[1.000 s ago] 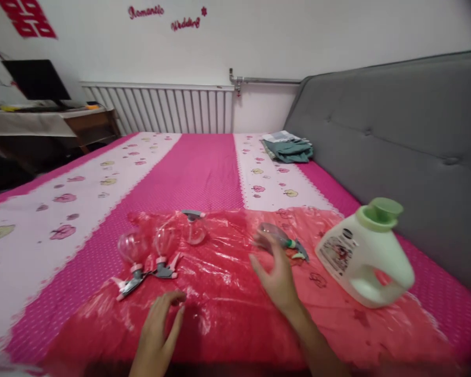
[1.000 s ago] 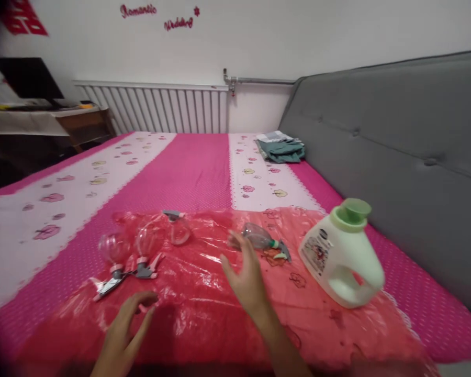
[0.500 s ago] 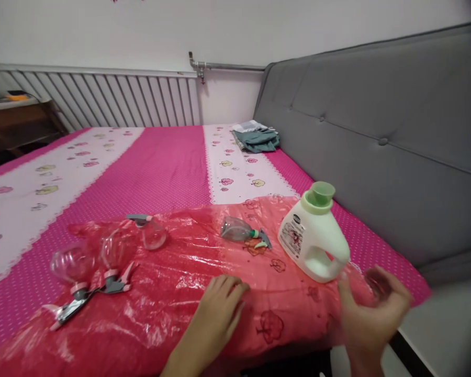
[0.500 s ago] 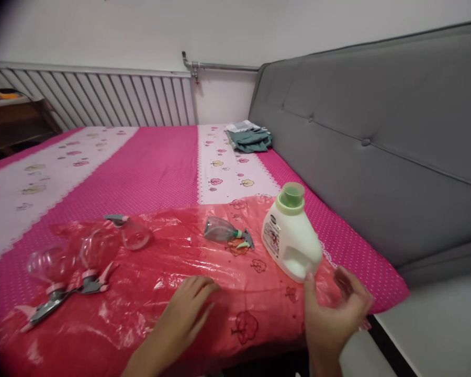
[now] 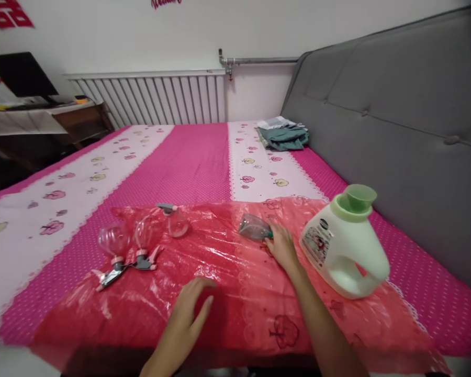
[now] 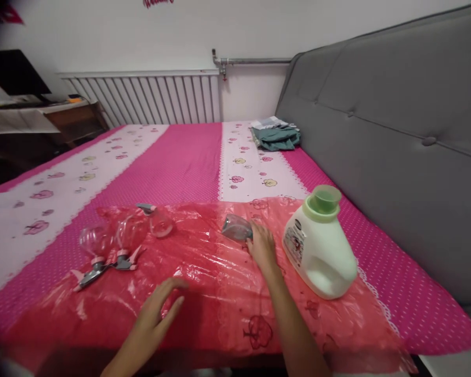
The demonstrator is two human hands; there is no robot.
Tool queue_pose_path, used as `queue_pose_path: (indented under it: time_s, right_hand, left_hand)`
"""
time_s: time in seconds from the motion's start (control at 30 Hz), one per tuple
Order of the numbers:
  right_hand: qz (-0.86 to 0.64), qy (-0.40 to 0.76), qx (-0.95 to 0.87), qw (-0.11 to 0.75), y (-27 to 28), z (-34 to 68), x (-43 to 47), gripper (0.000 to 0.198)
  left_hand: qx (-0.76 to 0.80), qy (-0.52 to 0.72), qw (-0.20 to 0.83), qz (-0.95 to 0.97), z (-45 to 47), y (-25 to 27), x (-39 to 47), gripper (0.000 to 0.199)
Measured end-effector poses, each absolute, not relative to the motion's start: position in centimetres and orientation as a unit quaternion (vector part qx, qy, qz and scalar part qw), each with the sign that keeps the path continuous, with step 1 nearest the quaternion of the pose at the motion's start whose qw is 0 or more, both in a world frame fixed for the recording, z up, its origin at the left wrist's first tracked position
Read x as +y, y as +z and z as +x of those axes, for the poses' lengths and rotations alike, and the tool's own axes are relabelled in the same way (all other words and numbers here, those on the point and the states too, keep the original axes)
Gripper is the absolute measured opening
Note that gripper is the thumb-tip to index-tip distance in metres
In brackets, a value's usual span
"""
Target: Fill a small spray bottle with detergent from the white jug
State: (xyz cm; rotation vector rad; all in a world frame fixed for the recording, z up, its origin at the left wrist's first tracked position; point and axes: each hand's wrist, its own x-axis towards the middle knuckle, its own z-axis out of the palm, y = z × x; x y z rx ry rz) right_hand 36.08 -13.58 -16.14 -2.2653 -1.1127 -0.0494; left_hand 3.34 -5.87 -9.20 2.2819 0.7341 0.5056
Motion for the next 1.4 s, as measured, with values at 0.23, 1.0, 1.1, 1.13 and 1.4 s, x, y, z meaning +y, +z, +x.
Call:
queue_pose_path:
  time_s: [0.23, 1.0, 1.1, 1.13, 1.4]
  right_hand:
    - [-0.874, 0.022, -0.439, 0.209, -16.0, 37.9, -13.7, 0.067]
    - [-0.838, -0.105, -0.534, -0.018, -1.1, 32.5, -9.7, 0.039]
    - [-0.815, -0.112, -0.565, -0.06, -0.3, 31.9, -8.2, 0.032]
    - [-0.806, -0.11, -0.576, -0.074, -0.4, 31.9, -7.7, 0.029]
    - [-0.731, -0.086, -0.667, -0.117, -2.2, 32.9, -6.0, 0.018]
  left_hand:
    - [0.362, 0.243, 0.34, 0.833, -0.1, -9.0, -4.1, 0.025]
    - [0.4, 0.31, 0.374, 0.777, 2.2, -9.5, 0.2, 0.029]
    - [0.391, 0.306, 0.379, 0.781, 2.2, -9.3, 0.2, 0.029]
    - [0.388, 0.306, 0.381, 0.782, 2.1, -9.2, 0.3, 0.029]
    - [0.387, 0.3, 0.399, 0.776, 0.1, -9.2, 0.2, 0.03]
